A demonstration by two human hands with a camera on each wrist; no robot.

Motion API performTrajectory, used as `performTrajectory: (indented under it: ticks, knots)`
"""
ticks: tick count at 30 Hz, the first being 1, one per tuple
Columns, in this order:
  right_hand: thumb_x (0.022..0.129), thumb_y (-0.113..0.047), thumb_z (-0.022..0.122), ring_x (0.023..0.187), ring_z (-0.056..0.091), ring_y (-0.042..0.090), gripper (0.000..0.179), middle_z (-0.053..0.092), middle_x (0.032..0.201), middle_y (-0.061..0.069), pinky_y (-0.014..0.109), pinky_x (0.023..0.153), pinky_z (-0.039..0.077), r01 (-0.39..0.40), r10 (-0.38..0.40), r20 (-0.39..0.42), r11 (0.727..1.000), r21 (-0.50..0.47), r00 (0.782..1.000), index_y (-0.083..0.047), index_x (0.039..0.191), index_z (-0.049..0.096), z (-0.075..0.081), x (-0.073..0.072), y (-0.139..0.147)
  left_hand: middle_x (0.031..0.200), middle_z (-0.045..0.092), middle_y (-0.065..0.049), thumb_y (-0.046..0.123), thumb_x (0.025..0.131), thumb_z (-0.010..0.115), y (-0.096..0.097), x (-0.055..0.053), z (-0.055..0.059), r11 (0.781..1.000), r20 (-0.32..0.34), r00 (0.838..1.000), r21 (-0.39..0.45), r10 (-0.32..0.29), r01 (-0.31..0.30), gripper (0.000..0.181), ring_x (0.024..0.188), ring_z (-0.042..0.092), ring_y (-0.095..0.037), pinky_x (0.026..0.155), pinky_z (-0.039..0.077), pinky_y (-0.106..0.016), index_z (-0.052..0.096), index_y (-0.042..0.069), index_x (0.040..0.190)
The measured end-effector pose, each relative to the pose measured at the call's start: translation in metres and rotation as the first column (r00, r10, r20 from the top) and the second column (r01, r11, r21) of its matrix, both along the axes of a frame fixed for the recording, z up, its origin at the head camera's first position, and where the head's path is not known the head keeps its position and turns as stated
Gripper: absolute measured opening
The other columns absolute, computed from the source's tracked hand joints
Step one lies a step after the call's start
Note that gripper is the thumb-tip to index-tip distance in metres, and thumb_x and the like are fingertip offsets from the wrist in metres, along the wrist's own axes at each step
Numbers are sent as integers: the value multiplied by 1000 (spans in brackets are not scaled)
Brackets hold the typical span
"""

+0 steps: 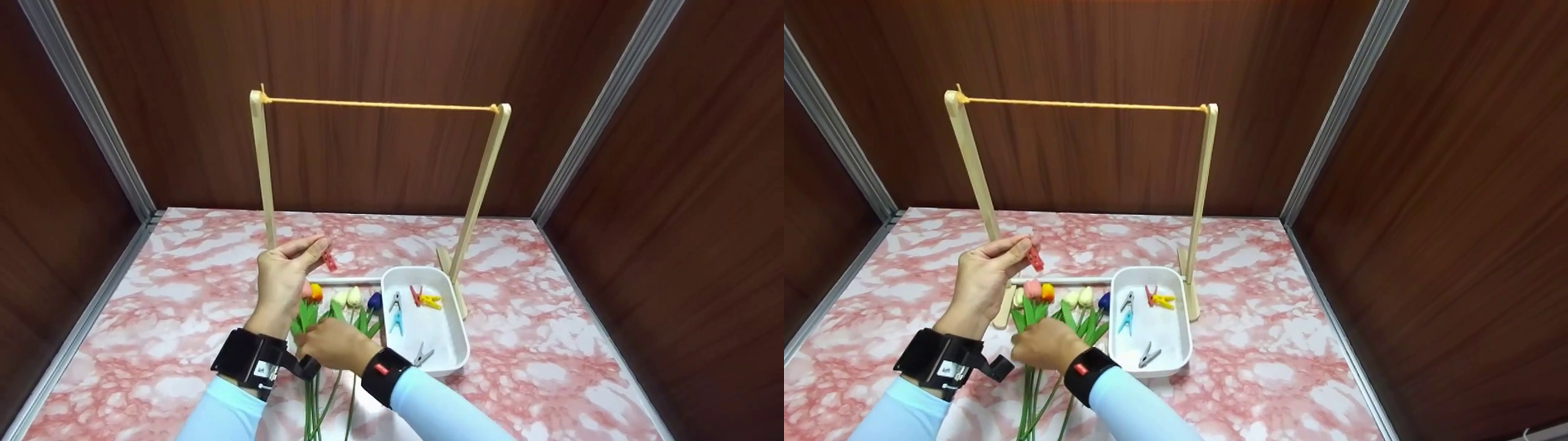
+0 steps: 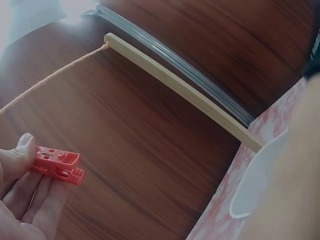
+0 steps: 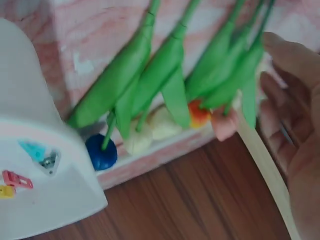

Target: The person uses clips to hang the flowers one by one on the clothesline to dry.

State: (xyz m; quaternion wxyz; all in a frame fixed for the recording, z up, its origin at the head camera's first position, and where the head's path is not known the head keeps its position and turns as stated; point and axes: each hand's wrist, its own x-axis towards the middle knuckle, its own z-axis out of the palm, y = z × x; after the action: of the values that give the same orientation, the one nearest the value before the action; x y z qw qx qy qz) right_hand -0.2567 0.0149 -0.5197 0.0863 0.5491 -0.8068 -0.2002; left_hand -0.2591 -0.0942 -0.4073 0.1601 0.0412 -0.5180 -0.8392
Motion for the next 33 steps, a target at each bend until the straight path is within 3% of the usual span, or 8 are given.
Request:
performTrajectory:
  ticks: [5,13,19,22,25,29,31,33]
  knots:
    - [100,-26,67,71,64,5,6,69,83,-12,20,65,54,75,-63,182,996,-58,981,-23,98,71,-14,-2,-6,89,80,-10,-2,90,82,-3,-2,-2,1000,-25,1000,-30,4,-4,15,81,78,-16,83,63,-34,80,-7,104]
    - [101,-25,66,80,68,4,8,73,87,-13,18,74,55,-14,19,168,999,-33,986,-26,99,73,-22,-4,-10,90,80,-11,-3,90,81,-9,-1,0,999,-55,998,-37,-4,2,9,83,78,-17,85,63,-37,84,4,96]
    - [99,-17,70,85,69,5,11,73,99,-13,17,78,56,-158,172,119,980,-120,978,-25,103,76,-7,-13,1,92,80,-12,-5,91,79,-14,3,2,999,-87,996,-49,-24,20,11,85,78,-19,85,63,-37,81,-4,102]
    - [100,-12,70,95,70,7,14,75,110,-9,15,87,55,-213,248,120,945,-247,961,-20,107,77,4,-20,10,92,79,-13,-7,91,78,-18,5,4,997,-119,992,-73,-31,23,13,86,78,-22,85,63,-36,79,-9,103]
    - [101,-6,68,105,70,11,17,76,114,-2,14,96,51,-178,276,191,893,-413,942,-15,111,77,14,-27,19,92,80,-12,-7,91,78,-21,5,7,995,-138,990,-94,-29,16,10,86,78,-22,86,63,-34,81,-6,101]
    - [103,-2,66,110,70,13,17,75,114,3,15,101,48,-44,276,285,783,-620,918,-9,115,76,27,-36,29,91,80,-9,-5,91,79,-23,6,12,994,-143,989,-107,-26,11,12,86,78,-19,83,62,-31,81,-5,102]
    - [105,-4,64,110,70,13,15,75,112,3,15,101,49,11,284,313,724,-689,906,-7,115,74,34,-39,32,91,80,-9,-5,90,80,-25,6,15,994,-149,989,-107,-22,6,13,85,78,-19,82,62,-31,80,-7,104]
    - [105,-4,63,108,70,11,12,74,110,3,15,98,50,36,300,325,683,-730,897,-7,113,73,39,-42,33,92,80,-10,-5,90,79,-27,6,19,996,-164,986,-92,-15,0,14,85,77,-18,81,62,-31,79,-8,104]
